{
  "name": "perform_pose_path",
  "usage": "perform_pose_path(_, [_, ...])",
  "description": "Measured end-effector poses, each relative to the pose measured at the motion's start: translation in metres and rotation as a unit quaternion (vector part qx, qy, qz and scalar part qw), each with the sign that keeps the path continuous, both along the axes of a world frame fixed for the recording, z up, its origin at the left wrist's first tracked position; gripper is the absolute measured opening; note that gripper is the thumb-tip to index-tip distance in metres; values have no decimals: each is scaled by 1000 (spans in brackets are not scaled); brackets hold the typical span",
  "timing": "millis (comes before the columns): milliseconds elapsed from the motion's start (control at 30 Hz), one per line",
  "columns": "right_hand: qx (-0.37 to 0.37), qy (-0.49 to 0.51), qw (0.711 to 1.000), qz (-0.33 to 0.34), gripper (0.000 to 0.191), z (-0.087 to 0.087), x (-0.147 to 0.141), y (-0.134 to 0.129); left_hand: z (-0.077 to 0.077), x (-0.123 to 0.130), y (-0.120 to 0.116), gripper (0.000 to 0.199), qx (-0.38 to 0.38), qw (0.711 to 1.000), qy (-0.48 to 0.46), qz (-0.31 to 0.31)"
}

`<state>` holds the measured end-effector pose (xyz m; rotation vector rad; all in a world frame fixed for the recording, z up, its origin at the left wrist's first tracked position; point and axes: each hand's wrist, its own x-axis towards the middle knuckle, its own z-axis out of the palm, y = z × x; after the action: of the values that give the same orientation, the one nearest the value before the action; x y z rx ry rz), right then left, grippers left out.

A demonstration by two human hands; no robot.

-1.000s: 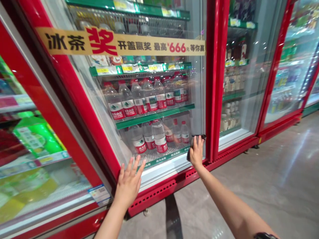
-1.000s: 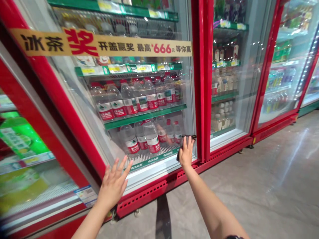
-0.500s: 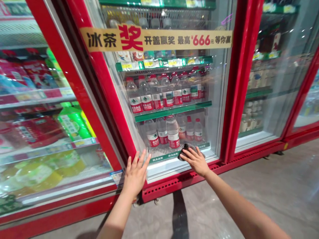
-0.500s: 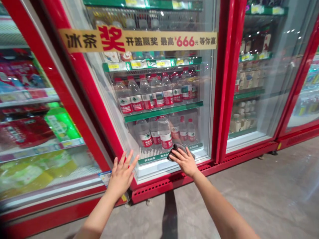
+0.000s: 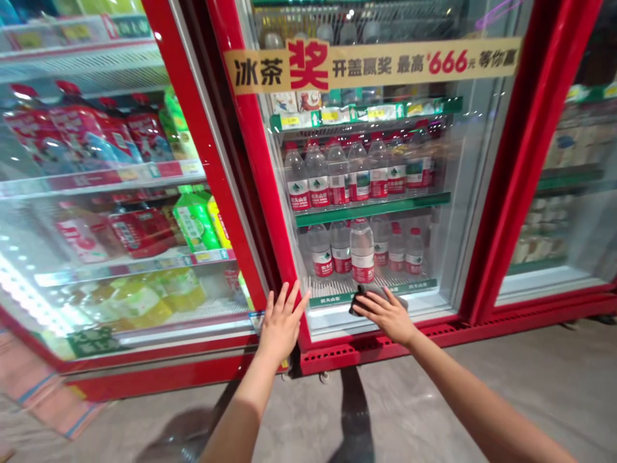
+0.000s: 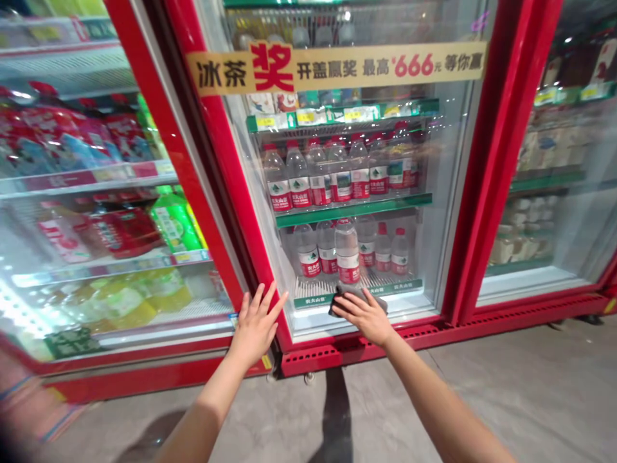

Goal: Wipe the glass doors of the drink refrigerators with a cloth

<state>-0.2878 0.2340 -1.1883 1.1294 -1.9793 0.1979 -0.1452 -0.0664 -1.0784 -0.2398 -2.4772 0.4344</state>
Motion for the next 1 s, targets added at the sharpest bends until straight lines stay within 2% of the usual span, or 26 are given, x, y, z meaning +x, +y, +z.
perform_pose_path(67, [-85, -25, 994, -70, 64, 11, -5, -1, 2, 5, -6, 83, -1, 1000, -3, 14])
perform_pose_path(133, [-181, -42, 974, -132, 67, 31, -6, -21, 3, 9, -12, 84, -2, 1000, -5, 24])
perform_pose_path(200, [-229, -46, 960, -151, 70, 47, 0, -51, 4, 13, -16, 85, -3, 1000, -5, 28])
perform_pose_path(233, [-227, -46, 962, -146, 70, 50, 5, -66, 4, 14, -18, 85, -4, 1000, -5, 29])
perform_pose_path(333, [-138, -45, 986, -82, 69, 40, 24, -92, 3, 19, -20, 84, -3, 999, 0, 34])
perform_pose_path(400, [-57, -41, 997, -20, 69, 30, 34, -96, 3, 21, -21, 86, -4, 999, 4, 36])
perform_pose_path(467, [-10, -33, 999, 25, 67, 31, 39, -97, 4, 22, -22, 89, -6, 999, 9, 38])
perform_pose_path(533, [-4, -24, 999, 36, 64, 50, 39, -104, 8, 23, -24, 89, -1, 999, 16, 42])
perform_pose_path(633, [-43, -15, 999, 7, 64, 96, 39, -127, 14, 22, -25, 89, 18, 998, 25, 51])
perform_pose_path(700, [-71, -8, 997, -9, 63, 117, 40, -142, 18, 22, -26, 88, 31, 997, 32, 57])
perform_pose_path(767, [-57, 12, 998, 15, 60, 120, 40, -149, 20, 22, -25, 87, 42, 996, 42, 63])
perform_pose_path(833, [10, 47, 995, 85, 53, 113, 38, -147, 22, 23, -26, 88, 50, 995, 54, 64])
perform_pose_path(900, [88, 83, 980, 156, 46, 112, 33, -143, 24, 23, -26, 88, 57, 994, 67, 65])
perform_pose_path(933, [111, 94, 974, 174, 45, 118, 30, -141, 25, 23, -26, 89, 62, 993, 75, 66])
perform_pose_path(1000, [108, 99, 976, 160, 47, 148, 24, -142, 29, 21, -26, 89, 76, 990, 90, 74])
